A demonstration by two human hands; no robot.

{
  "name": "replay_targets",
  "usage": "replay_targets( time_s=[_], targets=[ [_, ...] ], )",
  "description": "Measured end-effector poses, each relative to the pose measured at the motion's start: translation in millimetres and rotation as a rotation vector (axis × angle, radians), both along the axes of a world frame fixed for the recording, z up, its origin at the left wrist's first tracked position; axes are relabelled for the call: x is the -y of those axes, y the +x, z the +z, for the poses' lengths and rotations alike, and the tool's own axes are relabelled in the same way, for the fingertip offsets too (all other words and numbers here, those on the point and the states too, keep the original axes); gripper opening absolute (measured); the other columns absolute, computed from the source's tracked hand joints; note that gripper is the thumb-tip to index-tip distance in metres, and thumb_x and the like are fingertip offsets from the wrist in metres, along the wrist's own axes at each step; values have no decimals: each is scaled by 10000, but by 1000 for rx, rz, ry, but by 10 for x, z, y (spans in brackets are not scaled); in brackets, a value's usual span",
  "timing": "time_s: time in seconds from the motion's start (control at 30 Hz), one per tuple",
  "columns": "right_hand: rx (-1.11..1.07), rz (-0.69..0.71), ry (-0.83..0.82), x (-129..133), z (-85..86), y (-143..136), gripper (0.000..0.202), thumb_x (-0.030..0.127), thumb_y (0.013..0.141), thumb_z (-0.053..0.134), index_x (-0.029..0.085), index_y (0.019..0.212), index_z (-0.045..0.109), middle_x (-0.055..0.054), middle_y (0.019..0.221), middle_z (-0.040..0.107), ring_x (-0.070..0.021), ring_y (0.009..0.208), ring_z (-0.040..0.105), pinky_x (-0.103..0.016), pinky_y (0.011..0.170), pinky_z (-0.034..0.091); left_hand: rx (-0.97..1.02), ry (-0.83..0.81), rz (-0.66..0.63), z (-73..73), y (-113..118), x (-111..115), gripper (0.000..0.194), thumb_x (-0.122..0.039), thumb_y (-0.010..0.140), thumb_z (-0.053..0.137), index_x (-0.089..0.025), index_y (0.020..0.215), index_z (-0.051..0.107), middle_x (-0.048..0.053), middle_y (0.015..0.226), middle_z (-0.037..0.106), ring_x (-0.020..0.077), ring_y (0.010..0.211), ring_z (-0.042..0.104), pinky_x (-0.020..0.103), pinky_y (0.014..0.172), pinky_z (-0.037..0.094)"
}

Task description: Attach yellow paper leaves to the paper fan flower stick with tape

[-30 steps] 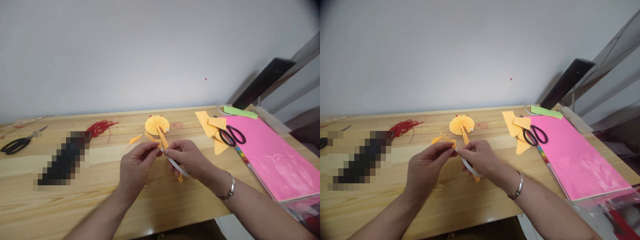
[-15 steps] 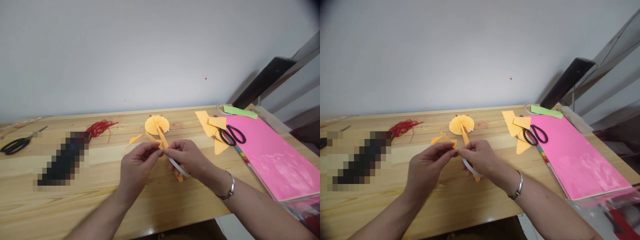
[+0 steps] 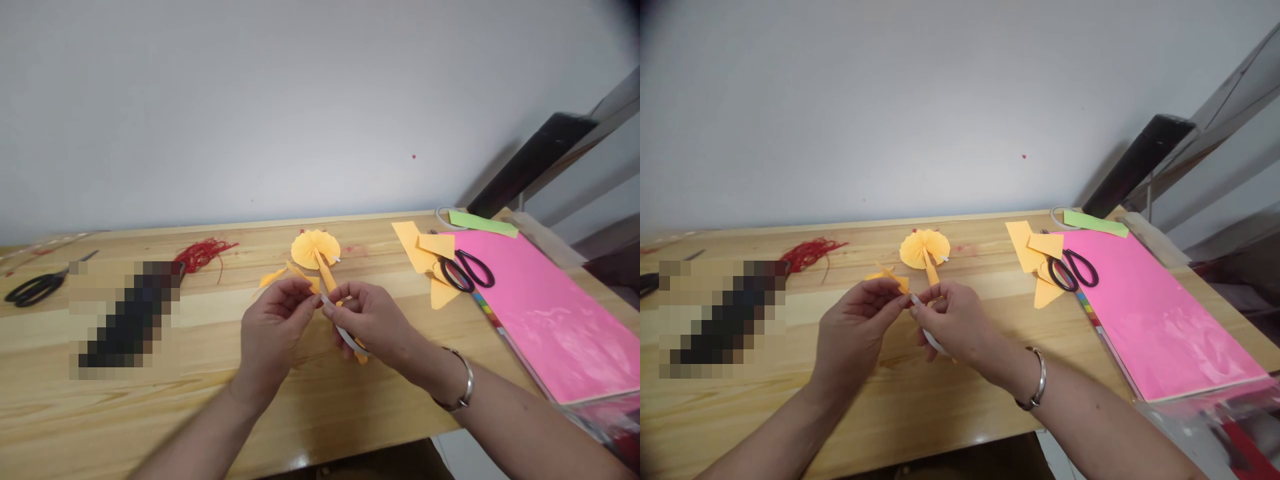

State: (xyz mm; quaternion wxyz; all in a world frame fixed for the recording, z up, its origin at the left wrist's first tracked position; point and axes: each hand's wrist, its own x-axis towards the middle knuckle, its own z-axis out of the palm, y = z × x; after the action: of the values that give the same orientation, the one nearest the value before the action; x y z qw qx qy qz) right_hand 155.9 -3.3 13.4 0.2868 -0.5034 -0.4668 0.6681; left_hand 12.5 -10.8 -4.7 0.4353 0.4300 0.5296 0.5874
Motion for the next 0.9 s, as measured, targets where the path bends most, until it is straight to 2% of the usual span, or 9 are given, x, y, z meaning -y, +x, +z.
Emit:
replay_targets(
  time_s=[0.1, 0.2, 0.3, 0.37, 0.47, 0.57, 0.67, 0.73, 0.9],
  targets=[
    [17, -5, 50, 23, 2, -2, 184, 329, 796, 583, 182, 871, 502, 52, 491, 586, -82, 334, 525, -143, 303, 380, 28, 63, -6, 27, 22, 10, 321, -141, 635, 746, -199, 916, 602, -41, 701, 657, 92, 652, 639, 187, 639, 536],
    [17, -16, 80, 33, 6, -4, 164, 328, 804, 568, 181, 855, 513, 58, 489, 575, -77, 337, 519, -151, 315, 405, 72, 66, -2, 48, 33, 18, 578, -124, 631, 746, -241, 1142, 503, -51, 725, 650, 108, 671, 655, 228, 663, 555],
    [15, -29, 84, 34, -1, -8, 159, 331, 803, 564, 185, 836, 512, 66, 483, 564, -74, 330, 506, -158, 316, 410, 104, 38, 12, 55, 24, 17, 772, -136, 615, 758, -291, 1282, 403, -13, 943, 650, 107, 670, 662, 275, 689, 569],
    [18, -35, 88, 34, -11, -9, 165, 337, 801, 568, 185, 828, 510, 65, 480, 563, -73, 330, 504, -155, 313, 399, 98, -17, -36, 56, 10, 13, 718, -182, 624, 757, -266, 1269, 452, 41, 1089, 628, 117, 678, 666, 307, 707, 569],
    [9, -39, 110, 38, -32, -2, 182, 353, 797, 575, 185, 827, 511, 61, 487, 563, -74, 342, 511, -156, 322, 401, 11, -81, -133, 49, -15, 4, 400, -264, 658, 737, -187, 1042, 652, 95, 1163, 619, 175, 784, 673, 342, 774, 548],
    [-2, -37, 153, 48, -60, 7, 182, 359, 804, 563, 187, 836, 517, 61, 494, 554, -70, 351, 501, -159, 333, 406, -114, -45, -151, 30, -37, -2, 186, -306, 668, 731, -192, 815, 727, 87, 1196, 614, 237, 980, 631, 341, 834, 515],
    [21, -27, 207, 65, -83, 14, 142, 326, 816, 537, 191, 860, 528, 59, 518, 548, -70, 371, 498, -169, 352, 417, -250, -28, -134, 17, -52, -5, 114, -321, 671, 729, -218, 719, 736, 59, 1111, 663, 249, 1057, 594, 317, 811, 508],
    [44, -26, 244, 75, -93, 20, 124, 312, 825, 515, 197, 868, 532, 58, 532, 540, -73, 389, 499, -176, 365, 422, -302, -45, -109, 17, -55, -2, 98, -322, 667, 730, -226, 686, 734, 41, 991, 706, 231, 979, 627, 298, 762, 514],
    [185, -11, 390, 77, -103, 40, 117, 295, 841, 484, 207, 884, 548, 43, 557, 553, -73, 422, 501, -173, 391, 364, -263, -131, -127, 27, -53, 14, 142, -330, 674, 722, -221, 764, 737, 9, 731, 736, 177, 693, 666, 275, 656, 525]
  ],
)
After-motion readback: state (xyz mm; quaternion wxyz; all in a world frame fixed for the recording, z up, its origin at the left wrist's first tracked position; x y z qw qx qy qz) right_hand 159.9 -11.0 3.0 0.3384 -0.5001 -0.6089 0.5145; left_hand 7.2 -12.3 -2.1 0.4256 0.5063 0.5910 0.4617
